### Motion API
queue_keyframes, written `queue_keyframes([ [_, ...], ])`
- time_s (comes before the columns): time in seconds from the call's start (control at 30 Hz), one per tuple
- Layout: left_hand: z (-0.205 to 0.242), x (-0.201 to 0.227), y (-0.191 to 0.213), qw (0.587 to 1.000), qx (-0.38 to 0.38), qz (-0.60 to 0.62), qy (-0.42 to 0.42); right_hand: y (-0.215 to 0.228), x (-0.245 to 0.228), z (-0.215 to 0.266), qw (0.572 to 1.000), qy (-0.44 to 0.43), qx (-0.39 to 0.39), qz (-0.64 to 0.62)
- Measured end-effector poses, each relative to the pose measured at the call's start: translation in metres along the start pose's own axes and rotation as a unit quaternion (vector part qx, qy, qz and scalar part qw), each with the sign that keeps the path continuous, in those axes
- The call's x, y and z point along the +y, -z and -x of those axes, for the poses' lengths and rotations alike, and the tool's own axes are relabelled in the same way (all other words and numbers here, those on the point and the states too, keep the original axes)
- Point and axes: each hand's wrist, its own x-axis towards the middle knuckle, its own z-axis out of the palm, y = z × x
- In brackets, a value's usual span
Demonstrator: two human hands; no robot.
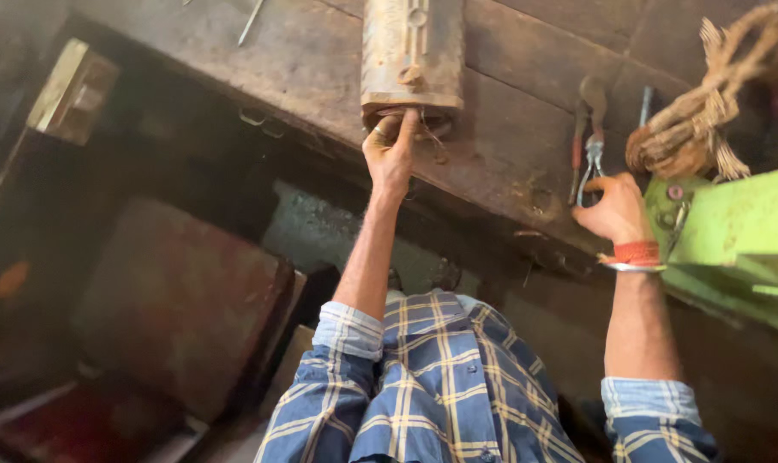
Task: The person uses pliers and a screwdriver to cut and pull copper wire from a cylindrical metal component on a workbench. They repeatedly cut the wire and pull out bundles, placing them aside.
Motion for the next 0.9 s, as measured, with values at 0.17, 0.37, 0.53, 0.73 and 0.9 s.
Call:
queue_keyframes([
  [0.17,0.007,0.021,-0.002,0.997,-0.011,-0.079,0.000,0.010,-0.036,-0.001,0.997,-0.065,0.031,0.043],
  [0.37,0.007,0.010,-0.008,0.987,-0.007,0.109,0.121,0.017,-0.035,0.007,0.998,-0.045,0.050,0.007],
  [0.53,0.004,0.002,-0.003,0.997,-0.023,0.035,0.069,0.017,-0.048,0.001,0.994,-0.066,0.044,0.069],
  [0.73,0.009,0.012,0.004,0.997,-0.062,-0.044,0.004,0.042,-0.051,-0.008,0.984,-0.136,0.012,0.111],
  [0.9,0.008,0.018,0.014,0.996,-0.069,-0.001,0.053,0.050,-0.075,0.028,0.884,-0.232,0.095,-0.395],
])
